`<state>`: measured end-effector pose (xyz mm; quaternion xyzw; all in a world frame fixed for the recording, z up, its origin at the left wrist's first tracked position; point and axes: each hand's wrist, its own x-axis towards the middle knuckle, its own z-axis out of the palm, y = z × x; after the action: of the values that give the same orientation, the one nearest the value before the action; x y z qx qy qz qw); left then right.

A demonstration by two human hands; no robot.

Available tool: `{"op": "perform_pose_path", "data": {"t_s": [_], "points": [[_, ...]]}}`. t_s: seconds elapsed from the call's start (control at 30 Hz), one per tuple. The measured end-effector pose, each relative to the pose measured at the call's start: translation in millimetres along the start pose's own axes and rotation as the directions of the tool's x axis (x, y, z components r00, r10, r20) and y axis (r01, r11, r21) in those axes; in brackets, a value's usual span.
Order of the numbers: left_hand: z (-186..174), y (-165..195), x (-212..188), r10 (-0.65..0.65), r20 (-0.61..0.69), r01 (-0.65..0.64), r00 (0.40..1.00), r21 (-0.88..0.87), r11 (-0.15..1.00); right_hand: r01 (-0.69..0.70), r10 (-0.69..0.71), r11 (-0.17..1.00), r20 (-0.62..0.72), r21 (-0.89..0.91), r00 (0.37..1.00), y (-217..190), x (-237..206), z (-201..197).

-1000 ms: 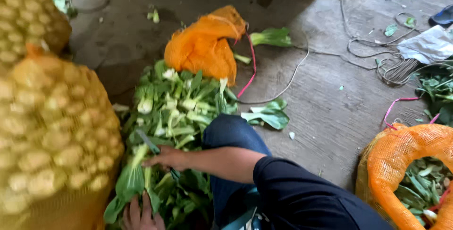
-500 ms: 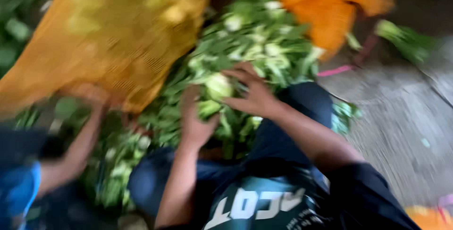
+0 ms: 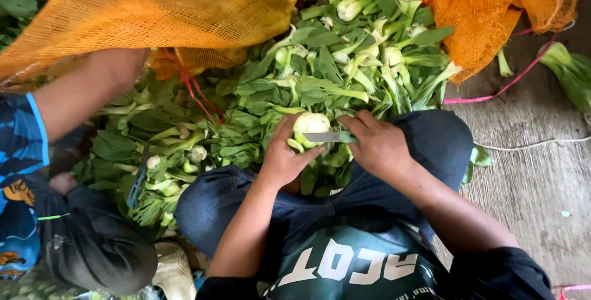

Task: The person sits on the floor among piles of leafy green vegetables and uses a small knife to trim the root ends of bok choy one at a time, tossing trimmed pieces aside and reaching for the next one. Another worker nearby performs the same trimming.

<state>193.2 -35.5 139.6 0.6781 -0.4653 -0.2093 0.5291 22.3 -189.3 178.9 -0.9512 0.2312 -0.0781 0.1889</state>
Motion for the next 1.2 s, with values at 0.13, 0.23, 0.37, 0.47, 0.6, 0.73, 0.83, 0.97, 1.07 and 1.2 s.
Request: {"op": "perform_pose_path", "data": {"t_s": [0.13,0.23,0.37,0.47,0.6,0.73,0.83,0.97,1.07,1.2], "points": [[-4.9,11.0,-1.1,-0.047,0.060,0.046,0.997,0.030,0.999,0.071,-0.070,0.994,0.016,-0.078,0.997,-2.0,5.7,6.1],[-8.4,17.1,-2.2,-0.126,0.113,0.126,0.986,0.006,0.992,0.154,-0.154,0.985,0.009,-0.076,0.988,1.7,8.7,8.5],[-10.2,19.2,-2.7,-0.104,0.120,0.101,0.987,0.027,0.995,0.096,-0.094,0.995,0.043,-0.033,0.995,10.5,4.5,18.8],[-10.1,19.1,-2.0,-0.106,0.106,0.104,0.989,0.025,0.994,0.048,-0.048,0.999,0.050,0.002,0.998,20.3,3.8,30.4],[-10.0,16.9,1.0,-0.047,0.070,0.047,0.996,0.005,0.999,-0.112,0.112,0.994,0.049,-0.006,0.992,45.5,16.9,34.7],[-7.3,11.1,7.5,-0.098,0.015,0.098,0.995,0.012,0.995,-0.210,0.204,0.968,0.053,0.140,0.978,52.0,19.7,38.1],[-1.1,6.2,11.2,-0.120,-0.034,0.121,0.992,0.030,0.992,-0.168,0.026,0.700,0.210,0.694,0.977,41.0,18.6,45.8],[3.1,4.4,10.0,-0.083,-0.049,0.082,0.995,-0.032,0.996,-0.126,-0.093,0.652,0.244,0.748,0.965,26.7,25.4,51.6],[-1.8,5.8,6.3,-0.153,0.104,0.157,0.983,-0.031,0.987,-0.125,-0.080,0.695,0.248,0.708,0.965,27.0,26.4,44.0],[-13.3,6.1,8.4,-0.044,0.258,0.021,0.965,0.093,0.995,-0.092,-0.072,0.781,0.236,0.617,0.969,37.1,15.0,31.7]]}}
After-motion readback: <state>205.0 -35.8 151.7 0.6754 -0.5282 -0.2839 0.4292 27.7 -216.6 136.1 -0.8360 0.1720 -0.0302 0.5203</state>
